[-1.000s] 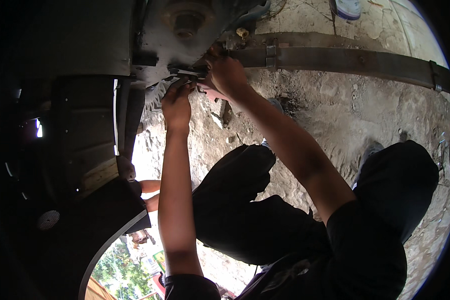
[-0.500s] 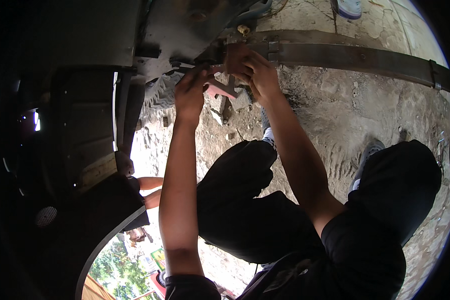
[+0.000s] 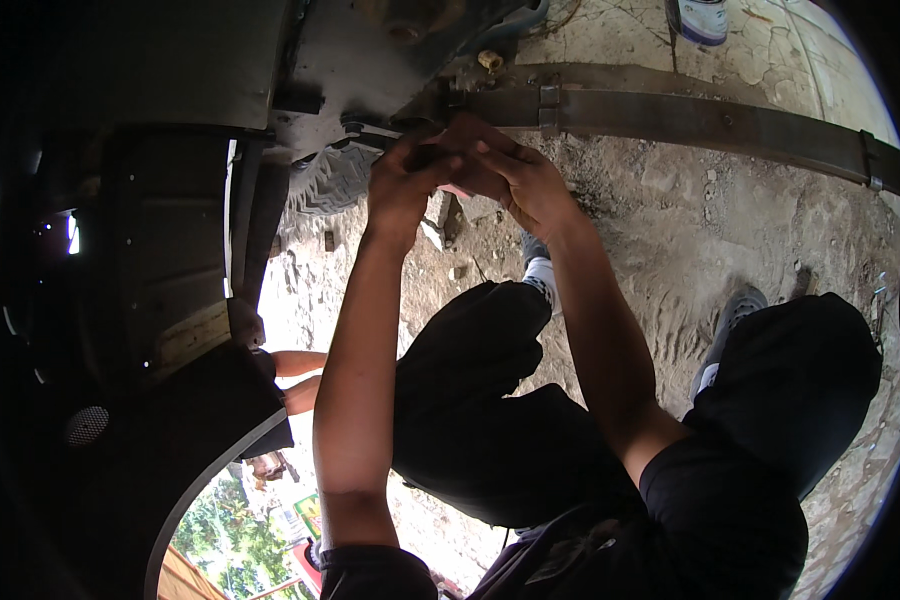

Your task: The person is working under a vehicle, using a hammer and a metal bar to adjust or secure components of the undercarriage. They repeatedly strike and manipulate parts of the vehicle's frame.

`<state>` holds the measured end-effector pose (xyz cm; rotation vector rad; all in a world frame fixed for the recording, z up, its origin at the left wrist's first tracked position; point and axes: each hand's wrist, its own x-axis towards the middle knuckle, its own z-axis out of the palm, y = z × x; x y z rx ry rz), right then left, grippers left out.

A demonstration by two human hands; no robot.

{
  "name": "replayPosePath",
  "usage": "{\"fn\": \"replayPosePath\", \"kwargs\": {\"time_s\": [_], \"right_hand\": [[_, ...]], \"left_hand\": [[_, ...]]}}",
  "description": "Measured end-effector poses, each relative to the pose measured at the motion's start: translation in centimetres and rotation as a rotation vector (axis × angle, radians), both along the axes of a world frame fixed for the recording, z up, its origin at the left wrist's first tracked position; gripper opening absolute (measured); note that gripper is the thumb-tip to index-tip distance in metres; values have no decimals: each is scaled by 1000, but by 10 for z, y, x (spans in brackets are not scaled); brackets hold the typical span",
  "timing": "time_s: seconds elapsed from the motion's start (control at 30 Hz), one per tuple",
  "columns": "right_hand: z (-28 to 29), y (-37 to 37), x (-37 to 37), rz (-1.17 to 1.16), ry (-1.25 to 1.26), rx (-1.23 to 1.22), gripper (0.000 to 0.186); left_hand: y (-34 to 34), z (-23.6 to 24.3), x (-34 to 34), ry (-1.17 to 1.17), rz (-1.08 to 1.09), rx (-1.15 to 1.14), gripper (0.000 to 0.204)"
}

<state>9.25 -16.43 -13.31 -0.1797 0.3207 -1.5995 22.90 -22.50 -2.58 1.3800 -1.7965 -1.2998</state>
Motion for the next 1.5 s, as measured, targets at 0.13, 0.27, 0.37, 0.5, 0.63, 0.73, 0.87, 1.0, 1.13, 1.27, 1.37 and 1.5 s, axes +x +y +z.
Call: {"fn": "replayPosePath", "kwargs": {"time_s": [0.13, 0.27, 0.37, 0.5, 0.63, 0.73, 0.87, 1.0, 1.13, 1.27, 1.37, 1.5], "right_hand": [[-19, -21, 12, -309, 165, 341, 32], [-4, -51, 15, -856, 606, 292, 26], [9, -81, 18, -789, 1181, 361, 27], [5, -122, 46, -817, 1757, 70, 35], [5, -92, 92, -881, 1724, 10, 49], [2, -116, 74, -721, 1827, -88, 54], [2, -120, 66, -594, 1718, -117, 54], [8, -96, 84, -804, 1704, -79, 51], [14, -124, 61, -640, 1846, -149, 52], [3, -88, 99, -977, 1760, -57, 28], [-2, -130, 72, -889, 1782, -75, 38], [13, -97, 77, -746, 1495, -68, 43]], "left_hand": [[-2, 2, 7, -4, 160, -40, 35], [-3, 4, 26, -14, 242, -44, 30], [0, 1, 44, -37, 284, -31, 29], [-7, 4, 46, -27, 289, -12, 30], [-3, 1, 66, -11, 315, 29, 29], [-6, -1, 63, 29, 268, 20, 29], [-8, 3, 62, 0, 257, 35, 34], [-10, 1, 69, -33, 269, 37, 32], [-9, -1, 64, -4, 260, 28, 30], [-12, 4, 71, -11, 329, 19, 31], [-18, 11, 48, 33, 305, -8, 33], [-12, 4, 59, 61, 339, 21, 34]]}}
